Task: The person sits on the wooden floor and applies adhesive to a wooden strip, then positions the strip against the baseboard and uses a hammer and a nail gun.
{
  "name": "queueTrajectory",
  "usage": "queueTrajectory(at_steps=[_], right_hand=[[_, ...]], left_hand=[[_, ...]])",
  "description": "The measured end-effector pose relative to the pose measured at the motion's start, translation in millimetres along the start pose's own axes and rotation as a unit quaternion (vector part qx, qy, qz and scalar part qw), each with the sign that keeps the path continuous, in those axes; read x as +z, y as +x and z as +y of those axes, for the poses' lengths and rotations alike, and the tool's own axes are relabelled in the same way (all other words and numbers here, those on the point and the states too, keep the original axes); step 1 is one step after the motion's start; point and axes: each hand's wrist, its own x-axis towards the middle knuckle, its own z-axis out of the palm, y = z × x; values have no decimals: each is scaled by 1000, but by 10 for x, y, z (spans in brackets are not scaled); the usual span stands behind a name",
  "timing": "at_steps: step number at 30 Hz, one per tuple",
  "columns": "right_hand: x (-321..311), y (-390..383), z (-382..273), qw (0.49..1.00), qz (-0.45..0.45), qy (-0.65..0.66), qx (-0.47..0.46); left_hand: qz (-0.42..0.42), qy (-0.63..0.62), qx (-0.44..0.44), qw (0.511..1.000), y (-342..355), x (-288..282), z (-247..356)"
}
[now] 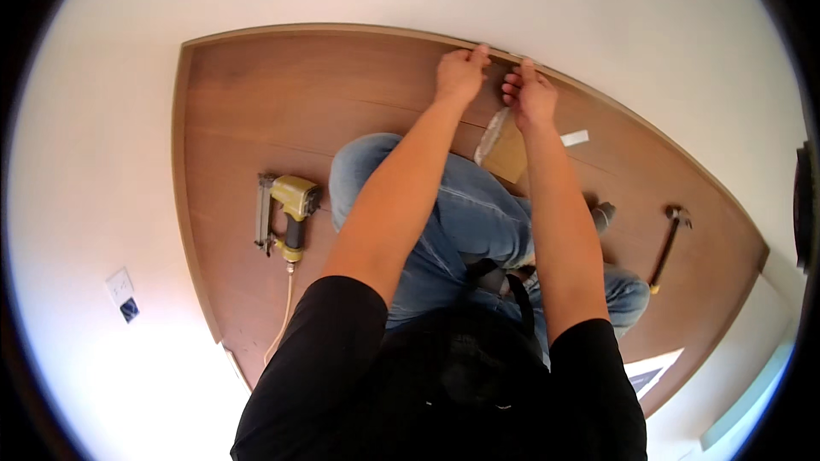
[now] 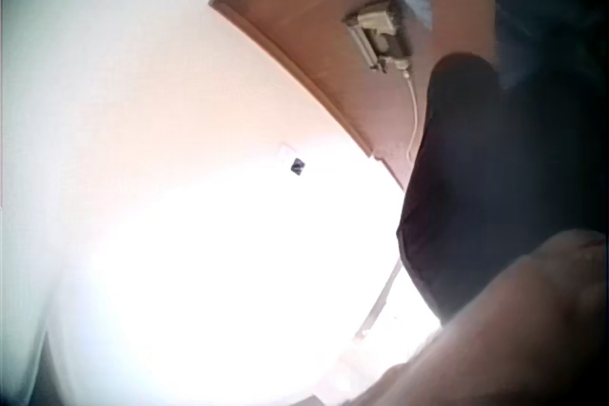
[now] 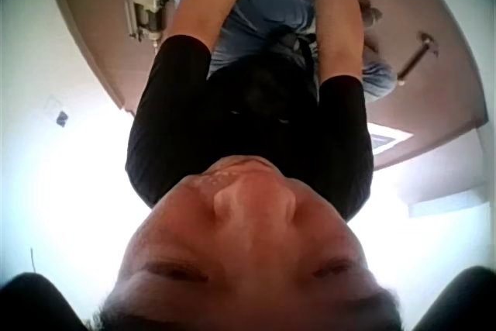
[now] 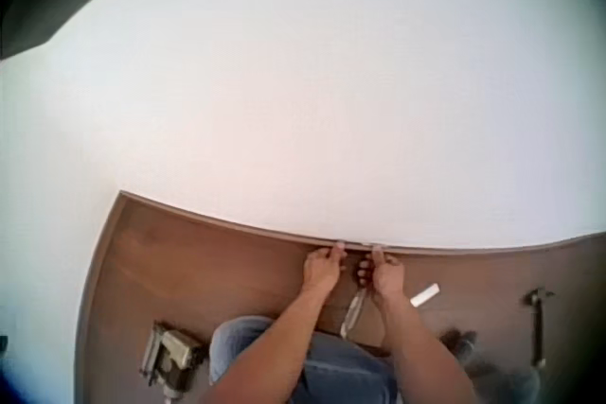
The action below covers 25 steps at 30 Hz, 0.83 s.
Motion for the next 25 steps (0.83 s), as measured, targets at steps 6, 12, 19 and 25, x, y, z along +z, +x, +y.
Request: queueTrajectory(at_steps=[6,12,19,25], right_hand=[[-77,9,-29,1000,-15,-12,-14],[-24,-9,-28,1000,-26,6,-12],[32,-68,19,1000,1,-11,-26],[42,-44,65,1000,-3,7,-2]], left_hand=[[-6,25,0,1000,-23,103,53],[-9,-3,5,1000,6,57,28],[-14,46,17,999,-32,96,20],[-24,41,-1,999,-26,74,71]])
